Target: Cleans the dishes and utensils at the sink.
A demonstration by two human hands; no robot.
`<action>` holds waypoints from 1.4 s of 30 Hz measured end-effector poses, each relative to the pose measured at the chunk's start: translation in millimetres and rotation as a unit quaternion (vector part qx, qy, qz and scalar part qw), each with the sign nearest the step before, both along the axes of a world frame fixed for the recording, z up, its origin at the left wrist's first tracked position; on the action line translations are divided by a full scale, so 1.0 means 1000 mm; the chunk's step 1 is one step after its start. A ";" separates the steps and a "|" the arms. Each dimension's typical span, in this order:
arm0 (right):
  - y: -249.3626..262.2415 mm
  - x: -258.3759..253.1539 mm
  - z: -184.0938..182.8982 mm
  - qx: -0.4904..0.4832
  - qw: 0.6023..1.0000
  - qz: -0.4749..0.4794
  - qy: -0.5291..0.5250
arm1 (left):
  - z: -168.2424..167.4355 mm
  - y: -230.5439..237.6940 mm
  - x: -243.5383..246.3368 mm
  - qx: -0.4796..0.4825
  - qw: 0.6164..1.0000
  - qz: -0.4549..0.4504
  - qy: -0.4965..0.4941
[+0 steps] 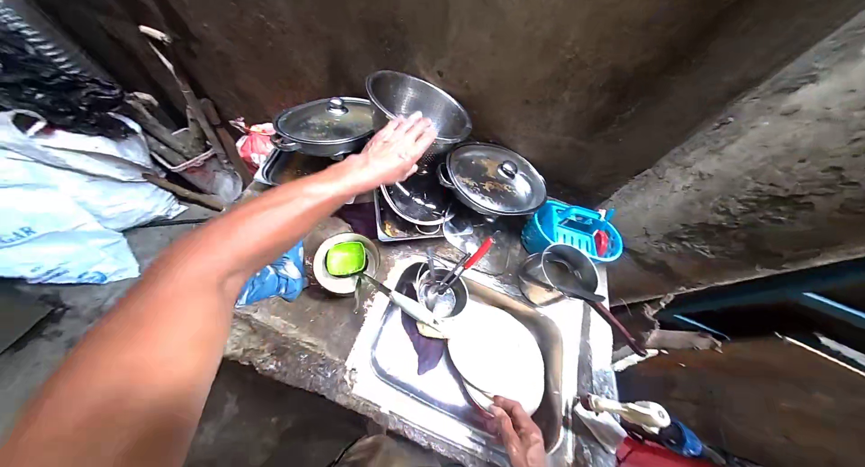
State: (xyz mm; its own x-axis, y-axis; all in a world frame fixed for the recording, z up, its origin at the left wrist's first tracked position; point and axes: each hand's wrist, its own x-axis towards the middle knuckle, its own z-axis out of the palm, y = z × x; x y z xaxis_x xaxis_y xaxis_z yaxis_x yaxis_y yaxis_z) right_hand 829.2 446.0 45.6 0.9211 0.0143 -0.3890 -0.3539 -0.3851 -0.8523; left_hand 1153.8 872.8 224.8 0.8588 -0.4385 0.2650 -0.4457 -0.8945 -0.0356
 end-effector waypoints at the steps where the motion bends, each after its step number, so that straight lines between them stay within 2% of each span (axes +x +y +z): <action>1: 0.012 0.000 -0.002 0.024 1.000 0.015 0.014 | 0.000 0.007 0.023 0.039 0.999 0.015 0.015; 3: 0.038 0.004 -0.007 0.061 0.995 0.057 0.052 | -0.004 0.014 0.054 0.083 0.995 0.035 0.039; 6: 0.077 0.019 -0.018 0.081 0.983 0.142 0.082 | -0.010 0.015 0.075 0.082 0.996 0.035 0.031; 9: 0.114 0.037 -0.022 0.116 0.971 0.192 0.078 | -0.002 0.017 0.077 0.060 0.996 0.049 0.053; 12: 0.146 0.057 -0.020 0.136 0.962 0.225 0.073 | 0.024 0.022 0.063 0.024 0.996 0.063 0.066; 16: 0.190 0.084 -0.025 0.187 0.952 0.212 0.119 | 0.071 0.042 0.000 -0.021 0.997 0.054 0.043; 19: 0.223 0.103 -0.025 0.230 0.944 0.163 0.171 | 0.096 0.065 -0.086 -0.039 0.999 0.028 0.014; 21: 0.245 0.114 -0.020 0.256 0.935 0.138 0.203 | 0.098 0.085 -0.153 -0.049 0.998 0.034 0.010; 23: 0.265 0.123 -0.018 0.276 0.923 0.155 0.218 | 0.087 0.108 -0.217 -0.048 0.996 0.067 0.027; 26: 0.296 0.132 -0.018 0.296 0.910 0.159 0.242 | 0.052 0.137 -0.297 -0.052 0.991 0.114 0.055; 28: 0.313 0.136 -0.020 0.305 0.909 0.130 0.251 | 0.030 0.143 -0.338 -0.055 0.987 0.142 0.057; 31: 0.331 0.146 -0.022 0.309 0.912 0.121 0.240 | 0.008 0.135 -0.383 -0.059 0.973 0.194 0.114; 35: 0.354 0.171 -0.021 0.294 0.925 0.122 0.208 | -0.011 0.116 -0.416 -0.063 0.967 0.191 0.155; 39: 0.376 0.202 -0.016 0.275 0.937 0.097 0.191 | -0.032 0.092 -0.430 -0.062 0.972 0.133 0.181; 42: 0.388 0.215 -0.012 0.302 0.927 0.087 0.205 | -0.046 0.076 -0.429 -0.056 0.978 0.082 0.184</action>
State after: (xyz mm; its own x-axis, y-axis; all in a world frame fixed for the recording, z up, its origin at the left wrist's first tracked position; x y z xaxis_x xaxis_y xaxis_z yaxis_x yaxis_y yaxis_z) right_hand 1044.0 834.3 34.0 0.6608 0.4782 -0.5784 -0.6728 0.0360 -0.7389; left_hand 725.2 949.2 179.2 0.9611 -0.2736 -0.0372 -0.2609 -0.9439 0.2026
